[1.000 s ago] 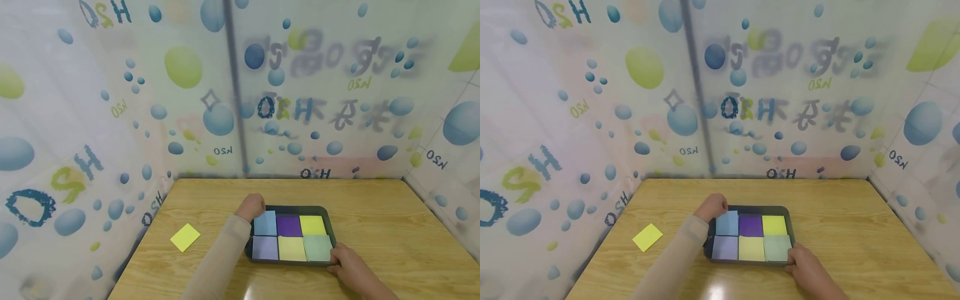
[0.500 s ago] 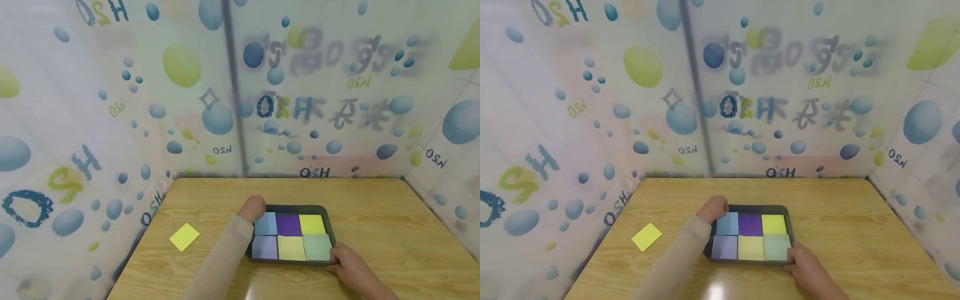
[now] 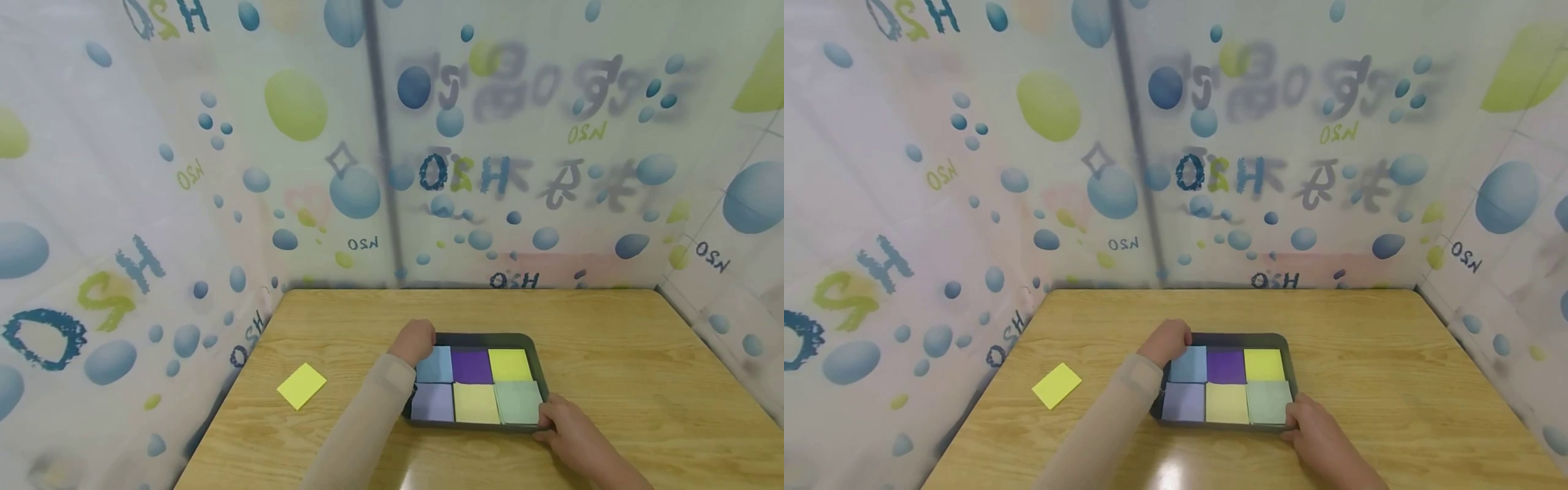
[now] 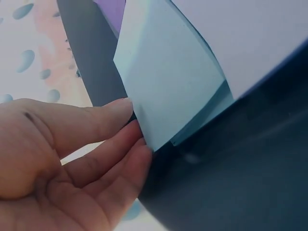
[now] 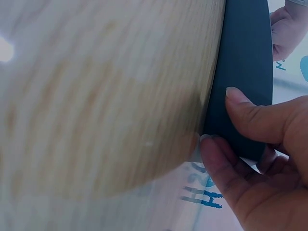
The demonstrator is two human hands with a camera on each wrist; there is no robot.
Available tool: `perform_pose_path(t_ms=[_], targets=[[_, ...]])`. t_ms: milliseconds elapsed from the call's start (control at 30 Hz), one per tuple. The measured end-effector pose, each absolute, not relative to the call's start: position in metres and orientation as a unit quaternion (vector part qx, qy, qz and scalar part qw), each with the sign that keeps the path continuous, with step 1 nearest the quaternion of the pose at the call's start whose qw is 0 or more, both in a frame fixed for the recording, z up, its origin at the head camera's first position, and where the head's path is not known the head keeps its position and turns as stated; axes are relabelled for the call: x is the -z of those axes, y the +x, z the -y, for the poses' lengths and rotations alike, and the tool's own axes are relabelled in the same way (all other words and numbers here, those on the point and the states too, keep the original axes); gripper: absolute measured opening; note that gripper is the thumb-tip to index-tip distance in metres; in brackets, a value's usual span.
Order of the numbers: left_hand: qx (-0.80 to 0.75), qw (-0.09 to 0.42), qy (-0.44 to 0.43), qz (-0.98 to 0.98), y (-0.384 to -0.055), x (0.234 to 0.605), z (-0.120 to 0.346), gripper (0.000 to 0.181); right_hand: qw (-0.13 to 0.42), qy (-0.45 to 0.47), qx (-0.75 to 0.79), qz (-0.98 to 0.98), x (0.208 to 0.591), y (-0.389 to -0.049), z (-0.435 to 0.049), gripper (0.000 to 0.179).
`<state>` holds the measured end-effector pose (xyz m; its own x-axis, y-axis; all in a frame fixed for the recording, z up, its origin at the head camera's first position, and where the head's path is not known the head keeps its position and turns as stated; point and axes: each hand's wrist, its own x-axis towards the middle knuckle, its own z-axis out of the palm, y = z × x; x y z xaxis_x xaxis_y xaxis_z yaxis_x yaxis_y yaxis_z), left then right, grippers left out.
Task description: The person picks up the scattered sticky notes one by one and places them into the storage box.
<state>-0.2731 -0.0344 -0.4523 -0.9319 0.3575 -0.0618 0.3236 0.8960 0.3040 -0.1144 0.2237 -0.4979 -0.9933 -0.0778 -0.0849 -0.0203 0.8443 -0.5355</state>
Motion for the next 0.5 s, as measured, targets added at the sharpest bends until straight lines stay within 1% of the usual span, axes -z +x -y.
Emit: perform_pose_path(t_ms=[133, 267, 500], targets=[[-0.147, 0.059, 0.177, -0.971, -0.2715, 0.4515, 0.0352, 0.011, 0.05, -0.027, 0.283, -0.957, 0.4988, -0.1144, -0.2241, 0.029], [-0.155, 0.06, 0.174, -0.971, -0.2704, 0.4495, 0.0363, 0.017, 0.047, -0.031, 0.284, -0.957, 0.4987, -0.1148, -0.224, 0.029], [-0.161, 0.065, 0.165, -0.971, -0.2689, 0.4462, 0.038, 0.018, 0.048, -0.034, 0.272, -0.96, 0.4983, -0.1154, -0.223, 0.028]])
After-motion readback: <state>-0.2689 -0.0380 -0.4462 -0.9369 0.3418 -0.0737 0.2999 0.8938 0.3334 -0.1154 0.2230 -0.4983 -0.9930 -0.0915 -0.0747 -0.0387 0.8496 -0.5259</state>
